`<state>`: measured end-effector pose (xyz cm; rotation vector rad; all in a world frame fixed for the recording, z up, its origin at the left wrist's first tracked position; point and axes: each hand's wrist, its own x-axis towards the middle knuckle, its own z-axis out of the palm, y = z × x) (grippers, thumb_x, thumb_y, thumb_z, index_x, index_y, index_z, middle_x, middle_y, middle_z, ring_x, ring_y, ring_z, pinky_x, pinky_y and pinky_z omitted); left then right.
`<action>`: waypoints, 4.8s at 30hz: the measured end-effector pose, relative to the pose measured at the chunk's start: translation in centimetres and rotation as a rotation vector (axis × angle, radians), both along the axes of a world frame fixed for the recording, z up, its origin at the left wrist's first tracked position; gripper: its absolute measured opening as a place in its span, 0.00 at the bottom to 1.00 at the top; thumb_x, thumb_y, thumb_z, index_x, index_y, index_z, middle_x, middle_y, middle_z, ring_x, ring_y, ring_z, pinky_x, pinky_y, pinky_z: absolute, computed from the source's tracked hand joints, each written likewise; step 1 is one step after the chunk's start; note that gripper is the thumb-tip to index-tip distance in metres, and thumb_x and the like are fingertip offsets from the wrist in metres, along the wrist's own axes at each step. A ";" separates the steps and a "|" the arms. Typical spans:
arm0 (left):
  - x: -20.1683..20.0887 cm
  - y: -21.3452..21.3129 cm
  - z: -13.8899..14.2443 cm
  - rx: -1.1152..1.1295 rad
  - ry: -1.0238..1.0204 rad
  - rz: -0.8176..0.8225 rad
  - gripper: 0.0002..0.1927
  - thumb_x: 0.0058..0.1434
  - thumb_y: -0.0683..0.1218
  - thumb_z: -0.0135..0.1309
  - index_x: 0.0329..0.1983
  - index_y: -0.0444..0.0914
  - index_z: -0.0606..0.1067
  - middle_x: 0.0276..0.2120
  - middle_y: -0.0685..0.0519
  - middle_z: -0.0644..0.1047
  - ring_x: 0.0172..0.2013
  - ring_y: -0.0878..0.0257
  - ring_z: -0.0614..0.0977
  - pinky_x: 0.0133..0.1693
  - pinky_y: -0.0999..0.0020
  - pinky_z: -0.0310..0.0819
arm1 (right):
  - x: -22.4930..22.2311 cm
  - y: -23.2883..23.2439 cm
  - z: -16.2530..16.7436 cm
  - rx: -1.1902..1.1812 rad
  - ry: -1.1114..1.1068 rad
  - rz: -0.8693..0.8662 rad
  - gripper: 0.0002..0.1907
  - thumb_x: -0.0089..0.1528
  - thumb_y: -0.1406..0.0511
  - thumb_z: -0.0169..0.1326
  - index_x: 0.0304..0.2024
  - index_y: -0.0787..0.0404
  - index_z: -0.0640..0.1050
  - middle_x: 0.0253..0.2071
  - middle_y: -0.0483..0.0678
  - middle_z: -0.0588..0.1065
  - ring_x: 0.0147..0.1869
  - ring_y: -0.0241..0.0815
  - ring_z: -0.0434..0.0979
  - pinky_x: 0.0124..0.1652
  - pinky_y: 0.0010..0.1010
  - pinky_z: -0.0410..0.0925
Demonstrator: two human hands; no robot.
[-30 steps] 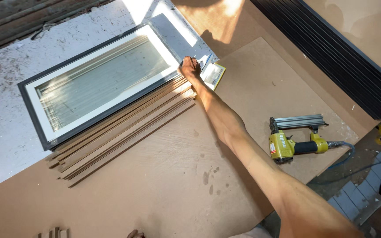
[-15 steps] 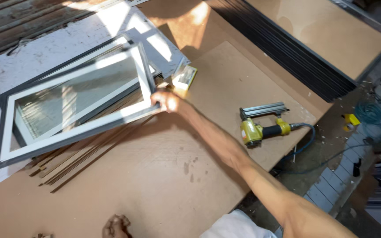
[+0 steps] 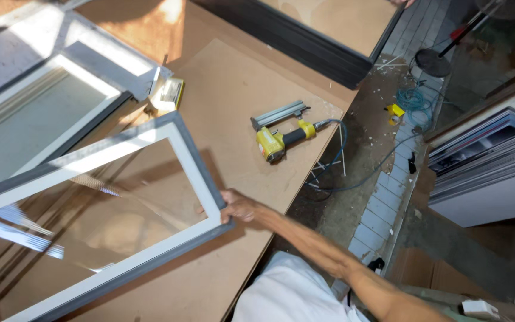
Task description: The person assembles rectangular frames by placing thin wooden strips along the edges of a frame base and securing them with a pneumatic nail gun. The person repeatedly picks up strips, aligns them, and nails them in place, then stacks the completed frames.
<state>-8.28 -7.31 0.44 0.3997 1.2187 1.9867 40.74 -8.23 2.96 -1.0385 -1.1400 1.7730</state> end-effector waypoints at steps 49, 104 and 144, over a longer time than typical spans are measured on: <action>8.7 16.7 -6.0 -0.021 1.847 -0.194 0.12 0.61 0.31 0.51 0.48 0.28 0.77 0.41 0.44 0.75 0.43 0.49 0.76 0.45 0.55 0.70 | 24.8 10.7 -6.5 -0.464 0.218 -1.271 0.13 0.51 0.67 0.61 0.38 0.57 0.77 0.40 0.47 0.80 0.45 0.51 0.85 0.47 0.53 0.80; 17.3 7.7 -7.4 0.041 1.584 -0.421 0.13 0.57 0.35 0.53 0.44 0.38 0.80 0.45 0.47 0.78 0.49 0.53 0.78 0.53 0.52 0.66 | 19.9 12.5 -8.7 0.412 0.085 -0.878 0.15 0.61 0.82 0.56 0.48 0.73 0.68 0.34 0.60 0.74 0.34 0.53 0.75 0.34 0.44 0.76; 18.7 7.9 -6.1 -0.012 1.400 -0.491 0.07 0.57 0.38 0.62 0.40 0.35 0.83 0.43 0.51 0.81 0.40 0.58 0.74 0.44 0.62 0.68 | 3.6 8.2 -4.1 0.266 -0.024 -0.485 0.09 0.56 0.79 0.50 0.38 0.64 0.73 0.27 0.49 0.72 0.30 0.45 0.76 0.61 0.59 0.73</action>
